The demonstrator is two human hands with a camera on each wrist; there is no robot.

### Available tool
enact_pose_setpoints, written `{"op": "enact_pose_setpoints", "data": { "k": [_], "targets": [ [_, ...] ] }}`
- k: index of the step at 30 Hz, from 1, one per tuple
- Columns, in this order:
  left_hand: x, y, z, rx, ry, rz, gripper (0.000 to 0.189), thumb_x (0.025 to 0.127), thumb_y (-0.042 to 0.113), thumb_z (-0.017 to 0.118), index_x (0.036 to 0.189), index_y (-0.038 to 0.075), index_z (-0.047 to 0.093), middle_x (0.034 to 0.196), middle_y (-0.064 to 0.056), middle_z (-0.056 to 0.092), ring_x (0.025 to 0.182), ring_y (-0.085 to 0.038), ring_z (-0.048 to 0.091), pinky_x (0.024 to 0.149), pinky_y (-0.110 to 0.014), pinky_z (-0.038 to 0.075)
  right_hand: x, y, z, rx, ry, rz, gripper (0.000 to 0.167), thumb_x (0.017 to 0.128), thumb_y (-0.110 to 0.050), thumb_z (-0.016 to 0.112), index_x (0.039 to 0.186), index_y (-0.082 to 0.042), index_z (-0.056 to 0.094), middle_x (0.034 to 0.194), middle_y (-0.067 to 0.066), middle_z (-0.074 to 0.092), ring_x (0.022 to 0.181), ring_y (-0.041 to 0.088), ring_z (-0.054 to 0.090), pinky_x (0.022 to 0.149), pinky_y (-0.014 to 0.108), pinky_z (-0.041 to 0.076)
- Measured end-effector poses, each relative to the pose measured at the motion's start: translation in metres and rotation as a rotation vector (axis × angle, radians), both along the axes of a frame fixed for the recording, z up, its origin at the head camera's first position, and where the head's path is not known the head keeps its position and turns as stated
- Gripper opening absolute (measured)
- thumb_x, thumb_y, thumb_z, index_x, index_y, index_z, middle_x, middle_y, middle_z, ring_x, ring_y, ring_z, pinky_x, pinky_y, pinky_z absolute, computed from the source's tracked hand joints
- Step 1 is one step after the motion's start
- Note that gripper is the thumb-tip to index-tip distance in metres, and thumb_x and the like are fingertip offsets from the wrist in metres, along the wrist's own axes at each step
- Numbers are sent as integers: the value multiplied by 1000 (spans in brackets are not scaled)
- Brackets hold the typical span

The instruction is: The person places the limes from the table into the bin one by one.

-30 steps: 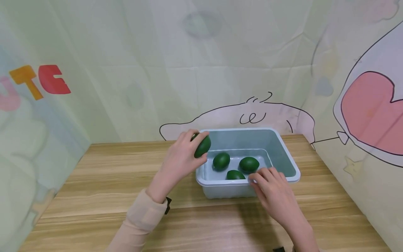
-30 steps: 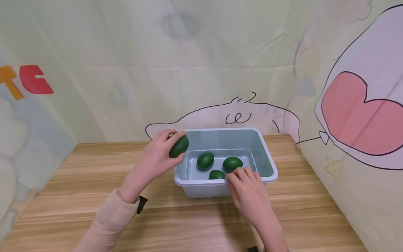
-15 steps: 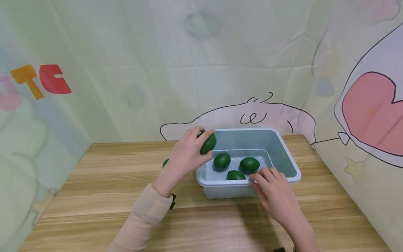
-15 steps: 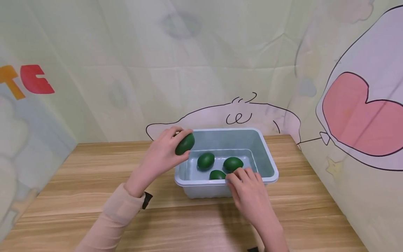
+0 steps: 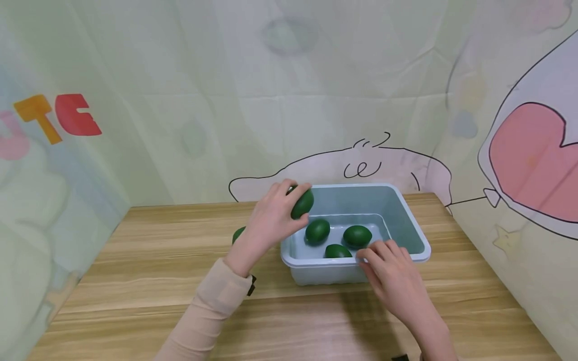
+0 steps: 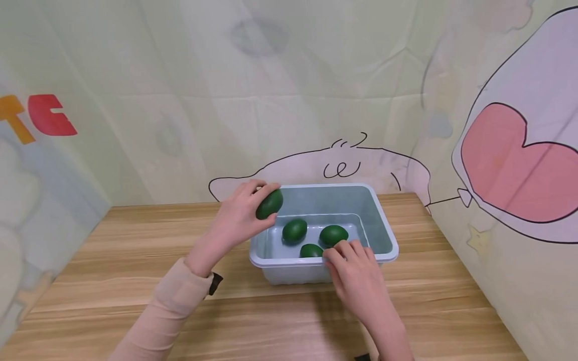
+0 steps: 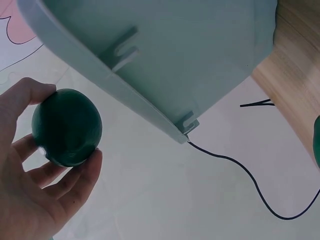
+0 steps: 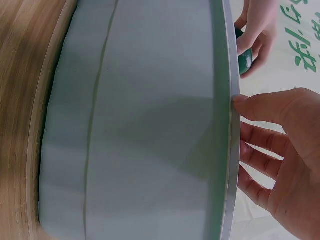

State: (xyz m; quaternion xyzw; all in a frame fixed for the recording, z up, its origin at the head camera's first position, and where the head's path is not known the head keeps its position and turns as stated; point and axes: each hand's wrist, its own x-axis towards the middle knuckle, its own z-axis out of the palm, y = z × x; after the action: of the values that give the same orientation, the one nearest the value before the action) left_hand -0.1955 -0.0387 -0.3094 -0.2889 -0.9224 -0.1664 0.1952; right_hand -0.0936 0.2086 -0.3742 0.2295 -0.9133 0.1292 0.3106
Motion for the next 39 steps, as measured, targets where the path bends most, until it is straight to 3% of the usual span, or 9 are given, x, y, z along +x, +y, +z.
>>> {"op": "enact_pose_setpoints", "data": {
  "k": [21, 39],
  "targets": [
    [-9, 7, -5, -15, -3, -43, 53, 84, 25, 67, 135, 18, 53, 122, -9, 55, 101, -24, 54, 72, -33, 53, 0, 0, 0, 4, -8, -2, 15, 81, -10, 72, 93, -18, 68, 86, -5, 60, 84, 15, 49, 69, 31, 37],
    [-18, 15, -10, -61, -95, -59, 55, 85, 27, 66, 137, 19, 52, 123, -8, 54, 103, -23, 52, 73, -34, 53, 0, 0, 0, 3, -13, -4, 15, 82, -10, 72, 93, -18, 68, 87, -4, 60, 84, 15, 49, 70, 31, 38]
  ]
}}
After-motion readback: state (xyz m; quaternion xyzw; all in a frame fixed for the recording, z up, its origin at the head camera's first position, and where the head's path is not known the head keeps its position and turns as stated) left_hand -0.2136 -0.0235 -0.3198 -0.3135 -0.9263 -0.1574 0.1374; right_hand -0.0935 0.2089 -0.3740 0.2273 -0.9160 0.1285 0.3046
